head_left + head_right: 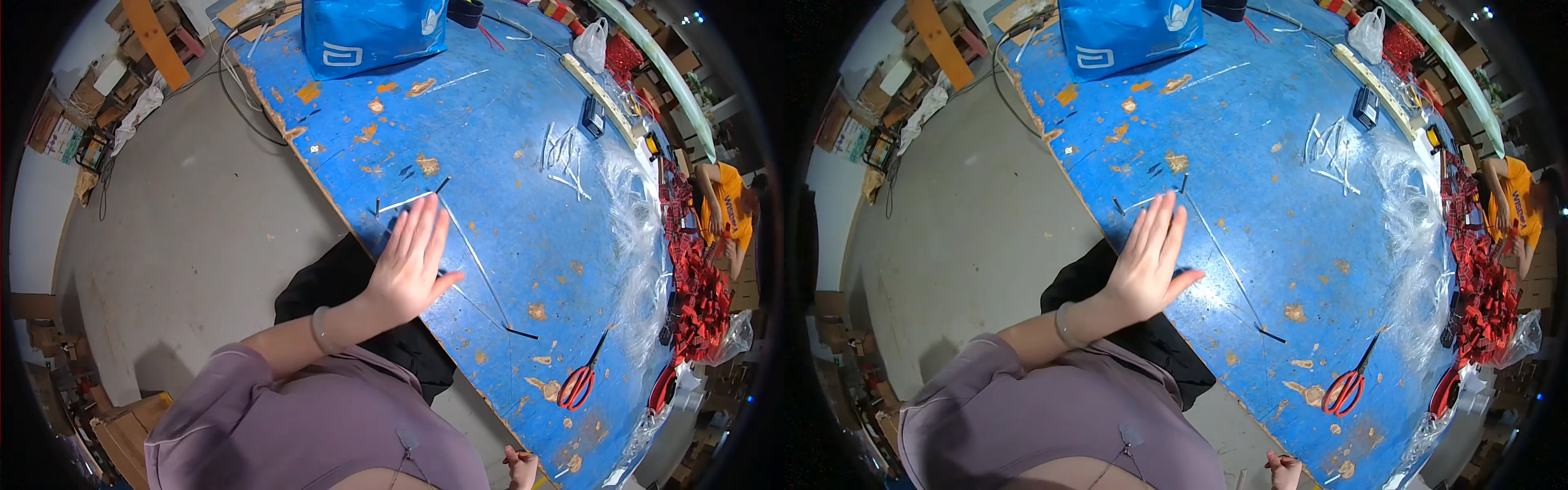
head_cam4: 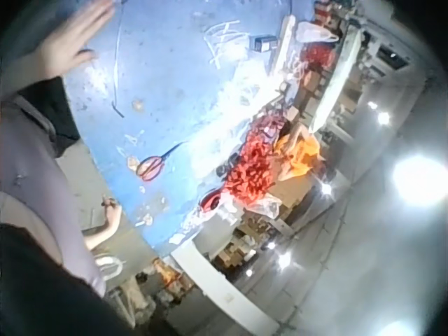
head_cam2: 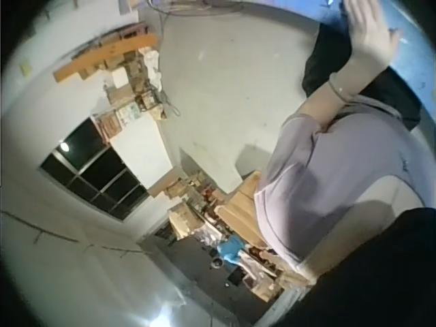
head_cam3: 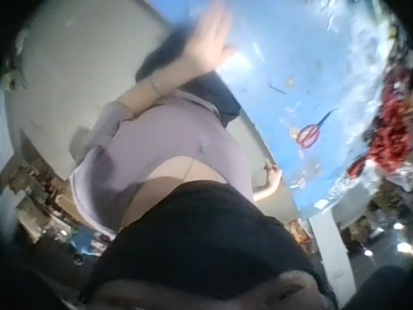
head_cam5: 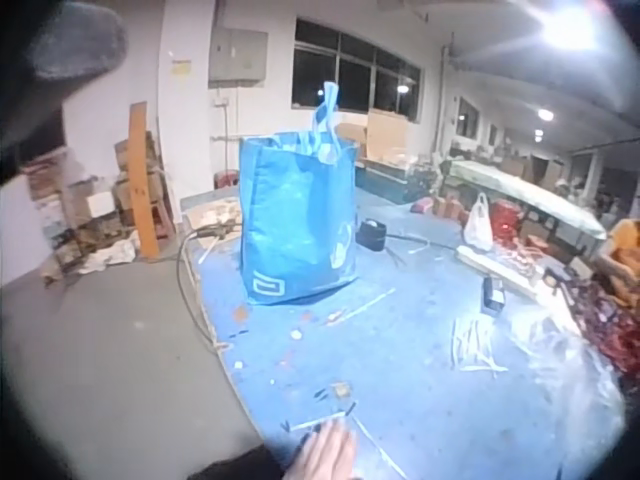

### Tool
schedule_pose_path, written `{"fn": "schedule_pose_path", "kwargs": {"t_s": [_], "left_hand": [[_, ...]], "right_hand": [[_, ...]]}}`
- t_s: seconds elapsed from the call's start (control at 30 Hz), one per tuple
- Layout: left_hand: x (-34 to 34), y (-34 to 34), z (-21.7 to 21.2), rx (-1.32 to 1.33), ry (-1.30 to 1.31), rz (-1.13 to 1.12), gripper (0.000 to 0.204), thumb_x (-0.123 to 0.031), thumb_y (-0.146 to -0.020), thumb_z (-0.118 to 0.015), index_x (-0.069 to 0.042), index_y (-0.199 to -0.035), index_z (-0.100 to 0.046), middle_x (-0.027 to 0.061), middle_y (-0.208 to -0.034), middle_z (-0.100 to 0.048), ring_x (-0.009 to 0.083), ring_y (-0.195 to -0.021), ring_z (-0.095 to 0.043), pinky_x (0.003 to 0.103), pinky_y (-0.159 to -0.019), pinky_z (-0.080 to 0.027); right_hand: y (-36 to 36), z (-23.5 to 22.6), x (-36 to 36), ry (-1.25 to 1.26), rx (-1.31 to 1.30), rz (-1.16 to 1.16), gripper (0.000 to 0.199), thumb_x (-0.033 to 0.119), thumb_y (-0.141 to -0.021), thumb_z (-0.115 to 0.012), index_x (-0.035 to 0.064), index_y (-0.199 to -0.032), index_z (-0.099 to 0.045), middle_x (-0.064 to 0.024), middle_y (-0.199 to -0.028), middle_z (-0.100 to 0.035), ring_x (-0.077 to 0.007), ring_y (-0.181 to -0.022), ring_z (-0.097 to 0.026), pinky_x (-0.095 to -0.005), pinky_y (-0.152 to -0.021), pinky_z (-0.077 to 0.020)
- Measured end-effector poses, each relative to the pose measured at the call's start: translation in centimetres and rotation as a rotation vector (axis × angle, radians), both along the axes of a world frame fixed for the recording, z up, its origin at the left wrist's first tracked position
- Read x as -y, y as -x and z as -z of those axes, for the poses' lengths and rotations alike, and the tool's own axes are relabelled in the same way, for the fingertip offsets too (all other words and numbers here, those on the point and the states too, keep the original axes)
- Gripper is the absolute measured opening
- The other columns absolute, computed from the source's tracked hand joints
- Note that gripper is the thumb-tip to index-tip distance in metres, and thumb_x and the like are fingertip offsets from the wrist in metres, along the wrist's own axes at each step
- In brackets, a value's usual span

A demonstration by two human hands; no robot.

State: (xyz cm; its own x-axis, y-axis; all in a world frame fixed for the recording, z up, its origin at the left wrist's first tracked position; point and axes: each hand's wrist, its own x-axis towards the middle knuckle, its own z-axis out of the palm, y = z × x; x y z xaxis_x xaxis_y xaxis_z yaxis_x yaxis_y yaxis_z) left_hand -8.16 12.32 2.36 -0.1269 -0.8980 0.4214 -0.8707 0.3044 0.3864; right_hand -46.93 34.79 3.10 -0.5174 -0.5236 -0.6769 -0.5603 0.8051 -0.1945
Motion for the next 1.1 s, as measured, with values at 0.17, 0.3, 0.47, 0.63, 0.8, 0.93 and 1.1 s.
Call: {"fn": "schedule_pose_path", "kwargs": {"t_s": [0.17,0.3,0.47,0.63,0.8,0.93,1.1], "left_hand": [[2.6,-0.1,2.3,0.050,-0.137,-0.170,0.081,-0.045,-0.076,-0.056,0.014,-0.123,-0.026,0.0312,-0.130,-0.022,0.0401,-0.123,-0.022,0.045,-0.100,-0.022],[2.6,-0.4,2.8,0.108,-0.115,-0.184,0.084,-0.051,-0.073,-0.054,0.014,-0.120,-0.032,0.0282,-0.129,-0.028,0.0363,-0.123,-0.024,0.046,-0.101,-0.019],[2.7,-0.2,2.5,0.085,-0.083,-0.164,0.082,-0.048,-0.073,-0.057,0.013,-0.121,-0.031,0.0283,-0.129,-0.027,0.0364,-0.123,-0.025,0.045,-0.100,-0.020],[4.0,-0.3,2.4,0.055,-0.078,-0.163,0.077,-0.045,-0.074,-0.059,0.012,-0.120,-0.034,0.0275,-0.128,-0.030,0.0366,-0.122,-0.028,0.046,-0.099,-0.023],[4.6,-0.9,2.6,0.073,-0.108,-0.122,0.077,-0.046,-0.071,-0.061,0.013,-0.115,-0.039,0.0275,-0.124,-0.036,0.0354,-0.119,-0.032,0.044,-0.100,-0.023],[4.4,-0.9,2.9,0.040,-0.062,-0.135,0.077,-0.046,-0.070,-0.061,0.013,-0.115,-0.039,0.0277,-0.123,-0.036,0.0355,-0.119,-0.033,0.044,-0.099,-0.024],[4.9,-0.8,2.8,0.025,-0.052,-0.133,0.077,-0.046,-0.070,-0.062,0.013,-0.115,-0.039,0.0278,-0.122,-0.038,0.0360,-0.117,-0.034,0.044,-0.099,-0.025]], "right_hand": [[-0.4,-0.7,0.6,-0.042,0.000,0.001,0.028,0.024,-0.072,-0.067,-0.0015,-0.072,-0.055,-0.0065,-0.063,-0.054,-0.0157,-0.062,-0.048,-0.0305,-0.059,-0.0406],[-0.3,-0.7,0.8,-0.004,0.036,-0.032,0.027,0.021,-0.078,-0.060,-0.0035,-0.066,-0.058,-0.0033,-0.058,-0.054,-0.0115,-0.059,-0.046,-0.0283,-0.057,-0.0396],[0.3,-0.1,0.5,0.018,0.064,-0.047,0.027,0.019,-0.078,-0.060,-0.0025,-0.062,-0.056,-0.0016,-0.056,-0.051,-0.0107,-0.058,-0.044,-0.0274,-0.055,-0.0380],[0.5,-0.1,-0.1,0.048,0.081,-0.035,0.023,0.016,-0.078,-0.057,-0.0017,-0.063,-0.056,0.0001,-0.055,-0.048,-0.0096,-0.057,-0.041,-0.0263,-0.051,-0.0350],[0.5,0.1,-0.1,0.050,0.059,-0.012,0.022,0.016,-0.077,-0.059,-0.0013,-0.064,-0.056,-0.0004,-0.054,-0.048,-0.0107,-0.056,-0.042,-0.0270,-0.052,-0.0356],[0.5,0.2,0.0,0.060,0.049,-0.004,0.021,0.017,-0.076,-0.060,-0.0010,-0.065,-0.056,-0.0008,-0.054,-0.048,-0.0116,-0.056,-0.043,-0.0275,-0.053,-0.0360],[0.5,0.6,-0.1,0.072,0.032,0.006,0.020,0.017,-0.075,-0.061,-0.0007,-0.066,-0.056,-0.0013,-0.053,-0.048,-0.0128,-0.055,-0.043,-0.0282,-0.054,-0.0366]]}}
